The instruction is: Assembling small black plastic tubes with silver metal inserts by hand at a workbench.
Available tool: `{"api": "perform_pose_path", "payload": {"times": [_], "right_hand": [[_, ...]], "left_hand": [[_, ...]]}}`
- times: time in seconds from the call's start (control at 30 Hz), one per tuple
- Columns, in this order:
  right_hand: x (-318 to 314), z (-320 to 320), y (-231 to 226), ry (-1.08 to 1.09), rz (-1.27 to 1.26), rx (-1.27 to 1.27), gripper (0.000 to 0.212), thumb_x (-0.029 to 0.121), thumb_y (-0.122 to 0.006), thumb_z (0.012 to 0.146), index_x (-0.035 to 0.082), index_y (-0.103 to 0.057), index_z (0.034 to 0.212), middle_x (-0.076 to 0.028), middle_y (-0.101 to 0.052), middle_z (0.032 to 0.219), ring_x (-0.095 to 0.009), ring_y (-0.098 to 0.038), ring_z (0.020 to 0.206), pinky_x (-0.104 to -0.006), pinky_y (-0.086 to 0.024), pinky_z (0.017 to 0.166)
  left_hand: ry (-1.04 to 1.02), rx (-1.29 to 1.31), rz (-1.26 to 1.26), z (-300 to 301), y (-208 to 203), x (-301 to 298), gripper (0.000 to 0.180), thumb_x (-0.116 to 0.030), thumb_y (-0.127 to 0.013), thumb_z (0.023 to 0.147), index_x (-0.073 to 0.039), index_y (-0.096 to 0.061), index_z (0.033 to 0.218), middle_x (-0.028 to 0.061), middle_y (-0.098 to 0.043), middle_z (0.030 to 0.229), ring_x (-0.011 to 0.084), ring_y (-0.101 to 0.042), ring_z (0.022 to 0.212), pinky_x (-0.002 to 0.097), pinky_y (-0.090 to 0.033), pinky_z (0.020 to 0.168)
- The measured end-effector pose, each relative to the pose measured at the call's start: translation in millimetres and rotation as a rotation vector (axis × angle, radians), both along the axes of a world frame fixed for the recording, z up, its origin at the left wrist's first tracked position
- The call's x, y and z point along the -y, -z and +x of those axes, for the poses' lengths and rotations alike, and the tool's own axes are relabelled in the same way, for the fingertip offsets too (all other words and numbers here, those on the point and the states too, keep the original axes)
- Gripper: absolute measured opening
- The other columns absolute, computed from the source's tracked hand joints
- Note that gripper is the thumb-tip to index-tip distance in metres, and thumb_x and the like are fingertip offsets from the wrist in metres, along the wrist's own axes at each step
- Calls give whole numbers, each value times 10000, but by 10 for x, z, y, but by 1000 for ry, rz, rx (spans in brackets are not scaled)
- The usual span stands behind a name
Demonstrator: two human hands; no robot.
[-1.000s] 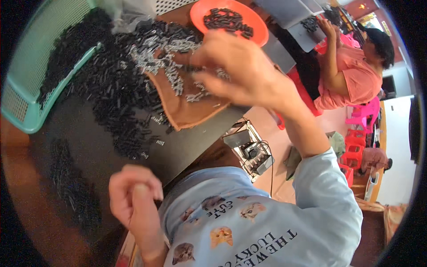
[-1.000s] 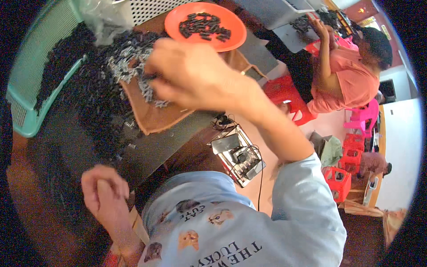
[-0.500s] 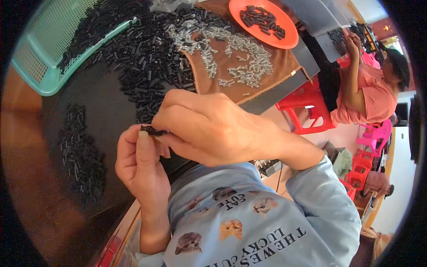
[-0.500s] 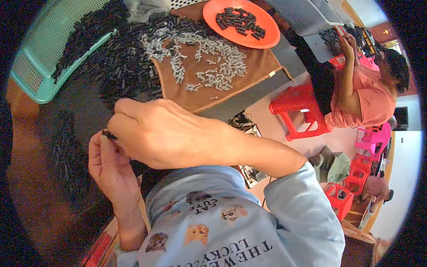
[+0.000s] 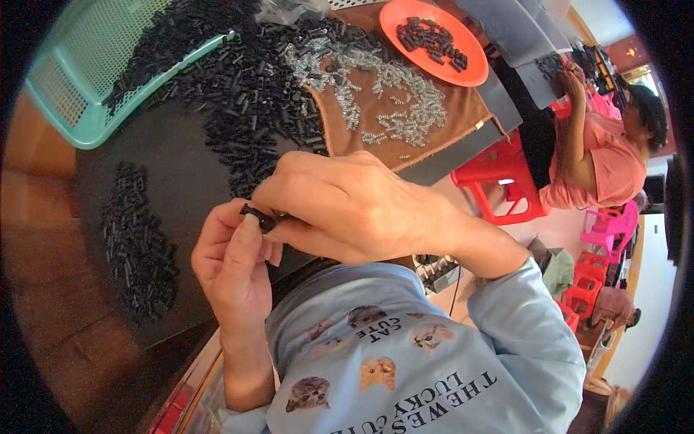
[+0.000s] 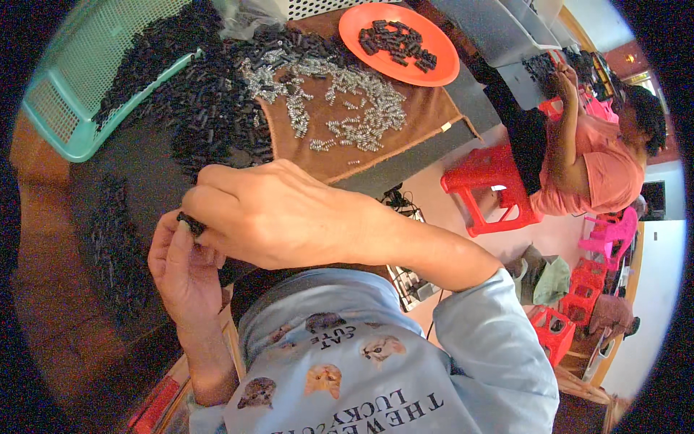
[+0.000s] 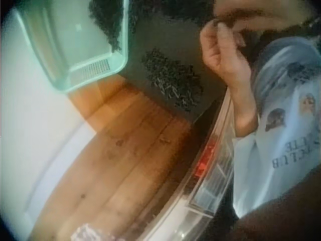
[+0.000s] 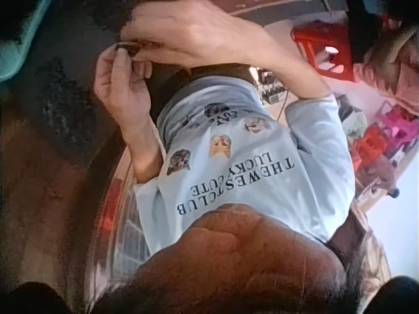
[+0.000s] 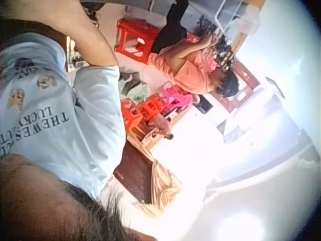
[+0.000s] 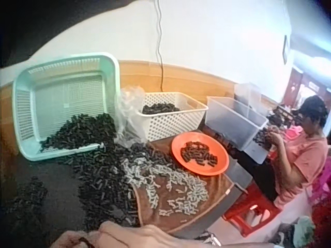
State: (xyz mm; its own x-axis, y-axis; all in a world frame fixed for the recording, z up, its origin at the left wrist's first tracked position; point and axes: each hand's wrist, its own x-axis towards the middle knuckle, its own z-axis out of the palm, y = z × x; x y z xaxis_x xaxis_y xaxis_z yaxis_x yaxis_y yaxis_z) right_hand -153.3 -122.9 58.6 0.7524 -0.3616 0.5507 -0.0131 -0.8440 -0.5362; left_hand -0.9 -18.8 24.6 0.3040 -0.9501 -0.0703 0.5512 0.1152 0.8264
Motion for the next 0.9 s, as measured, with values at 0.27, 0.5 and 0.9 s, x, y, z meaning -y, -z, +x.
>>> {"api": "perform_pose_path", "payload": {"times": [0.27, 0.5, 0.9], "right_hand": [[83, -23, -66, -40, -97, -3, 316, 110, -755, 694, -3, -597, 942, -85, -527, 771, -257, -575, 569, -350, -448, 436], [76, -95, -69, 10, -135, 113, 252, 135, -686, 670, 45, -451, 686, -90, -447, 675, -287, -525, 548, -398, -423, 436], [128, -274, 35, 44, -247, 308, 259, 100, -764, 695, -11, -618, 878, -70, -519, 702, -195, -517, 471, -302, -380, 396]], "left_hand": [[165, 49, 17, 74, -48, -1, 172, -118, -591, 929, 30, -619, 1012, 22, -601, 813, 63, -478, 631, 230, -383, 557], [89, 36, 15, 55, -11, -54, 189, -147, -523, 973, 4, -566, 867, 62, -564, 761, 65, -408, 572, 227, -341, 507], [66, 78, 24, 51, 36, -69, 223, -135, -499, 988, -27, -515, 793, 57, -546, 732, 41, -353, 529, 190, -260, 454]]}}
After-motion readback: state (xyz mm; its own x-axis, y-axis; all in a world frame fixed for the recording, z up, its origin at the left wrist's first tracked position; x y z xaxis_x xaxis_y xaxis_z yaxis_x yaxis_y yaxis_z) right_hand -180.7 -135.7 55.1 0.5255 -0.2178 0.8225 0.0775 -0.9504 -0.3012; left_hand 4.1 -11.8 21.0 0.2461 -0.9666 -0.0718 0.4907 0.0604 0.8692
